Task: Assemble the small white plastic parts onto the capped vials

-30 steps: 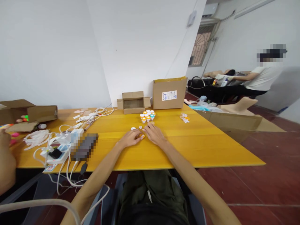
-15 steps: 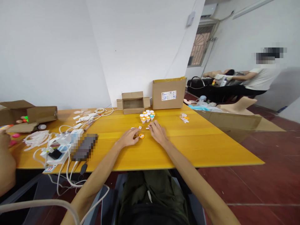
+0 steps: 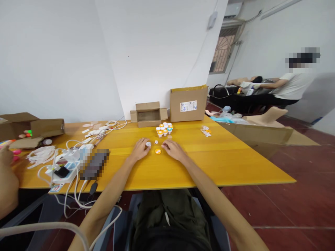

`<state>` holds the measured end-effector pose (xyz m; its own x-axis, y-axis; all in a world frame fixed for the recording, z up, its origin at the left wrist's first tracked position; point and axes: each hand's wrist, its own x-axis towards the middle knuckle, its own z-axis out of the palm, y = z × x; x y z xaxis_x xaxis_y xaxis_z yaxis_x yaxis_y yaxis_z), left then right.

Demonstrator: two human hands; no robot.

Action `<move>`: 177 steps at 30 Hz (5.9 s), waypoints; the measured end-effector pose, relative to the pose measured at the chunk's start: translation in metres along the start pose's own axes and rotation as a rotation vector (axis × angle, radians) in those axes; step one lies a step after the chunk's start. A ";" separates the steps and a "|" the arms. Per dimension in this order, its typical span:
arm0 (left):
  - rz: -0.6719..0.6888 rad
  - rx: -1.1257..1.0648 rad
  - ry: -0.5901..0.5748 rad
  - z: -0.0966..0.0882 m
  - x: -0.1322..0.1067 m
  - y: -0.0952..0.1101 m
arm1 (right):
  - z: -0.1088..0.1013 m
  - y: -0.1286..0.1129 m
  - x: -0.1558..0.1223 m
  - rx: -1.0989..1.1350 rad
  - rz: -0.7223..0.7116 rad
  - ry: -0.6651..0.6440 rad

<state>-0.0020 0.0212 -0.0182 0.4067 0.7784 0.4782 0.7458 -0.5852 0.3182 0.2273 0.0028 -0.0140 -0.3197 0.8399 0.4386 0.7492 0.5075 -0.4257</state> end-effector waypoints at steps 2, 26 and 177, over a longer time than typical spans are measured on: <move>-0.005 -0.029 -0.030 0.001 0.000 -0.001 | 0.001 0.000 0.001 0.056 -0.041 -0.013; -0.012 -0.131 -0.070 -0.001 0.004 0.018 | 0.003 -0.002 0.001 0.326 -0.071 -0.199; 0.032 -0.261 -0.103 0.000 -0.001 0.007 | 0.019 0.008 0.004 0.412 -0.093 -0.171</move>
<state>0.0026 0.0168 -0.0161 0.4897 0.7695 0.4099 0.5761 -0.6385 0.5104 0.2206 0.0135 -0.0309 -0.4920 0.7890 0.3679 0.4304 0.5878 -0.6850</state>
